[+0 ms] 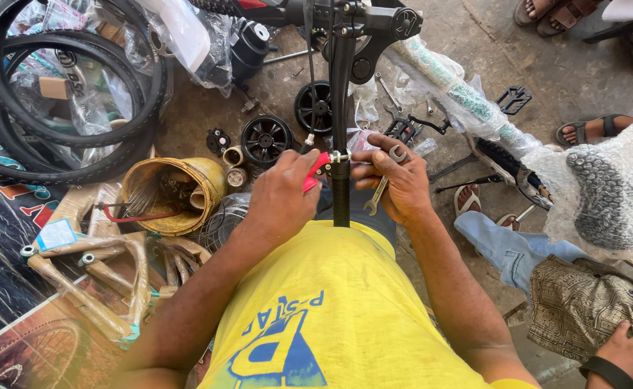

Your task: The person assembles a bicycle by tightening the handlebar stem bolts with a red screwdriver and a wrench. They then attach a bicycle bell to the handlebar and secure it using the same tools. The work is performed in a cluttered workshop environment with other bicycle parts visible.

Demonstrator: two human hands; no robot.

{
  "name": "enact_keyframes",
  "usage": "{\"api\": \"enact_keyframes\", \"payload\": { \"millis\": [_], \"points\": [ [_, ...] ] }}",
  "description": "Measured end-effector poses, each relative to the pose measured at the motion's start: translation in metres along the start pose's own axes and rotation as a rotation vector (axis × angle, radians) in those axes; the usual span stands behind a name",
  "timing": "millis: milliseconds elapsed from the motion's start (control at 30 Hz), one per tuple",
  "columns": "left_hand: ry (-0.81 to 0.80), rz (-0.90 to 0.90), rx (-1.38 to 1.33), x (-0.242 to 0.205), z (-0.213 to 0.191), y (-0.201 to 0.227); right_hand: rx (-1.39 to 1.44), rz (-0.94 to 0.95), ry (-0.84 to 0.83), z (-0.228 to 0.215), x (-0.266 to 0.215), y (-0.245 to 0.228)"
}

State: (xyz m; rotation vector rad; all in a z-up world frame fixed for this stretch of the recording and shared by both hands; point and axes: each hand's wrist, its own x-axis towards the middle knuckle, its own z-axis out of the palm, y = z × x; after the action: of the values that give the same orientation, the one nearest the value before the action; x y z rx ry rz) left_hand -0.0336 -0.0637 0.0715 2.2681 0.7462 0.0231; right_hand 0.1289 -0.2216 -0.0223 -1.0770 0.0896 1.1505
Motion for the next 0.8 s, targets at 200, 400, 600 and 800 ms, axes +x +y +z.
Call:
{"api": "enact_keyframes", "payload": {
  "millis": [200,400,600,800],
  "points": [
    [-0.024,-0.013,0.075,-0.001,0.007,0.008,0.018,0.049,0.010,-0.011,0.013,0.011],
    [0.049,0.040,0.191,-0.007,0.018,0.014,0.039,0.096,0.022,-0.006,0.014,0.000],
    [0.045,0.014,0.105,-0.007,0.021,0.010,-0.007,0.109,0.036,-0.006,0.017,0.000],
    [0.063,0.032,0.138,-0.006,0.019,0.008,-0.160,0.062,0.058,-0.010,0.021,0.009]
  ]
}}
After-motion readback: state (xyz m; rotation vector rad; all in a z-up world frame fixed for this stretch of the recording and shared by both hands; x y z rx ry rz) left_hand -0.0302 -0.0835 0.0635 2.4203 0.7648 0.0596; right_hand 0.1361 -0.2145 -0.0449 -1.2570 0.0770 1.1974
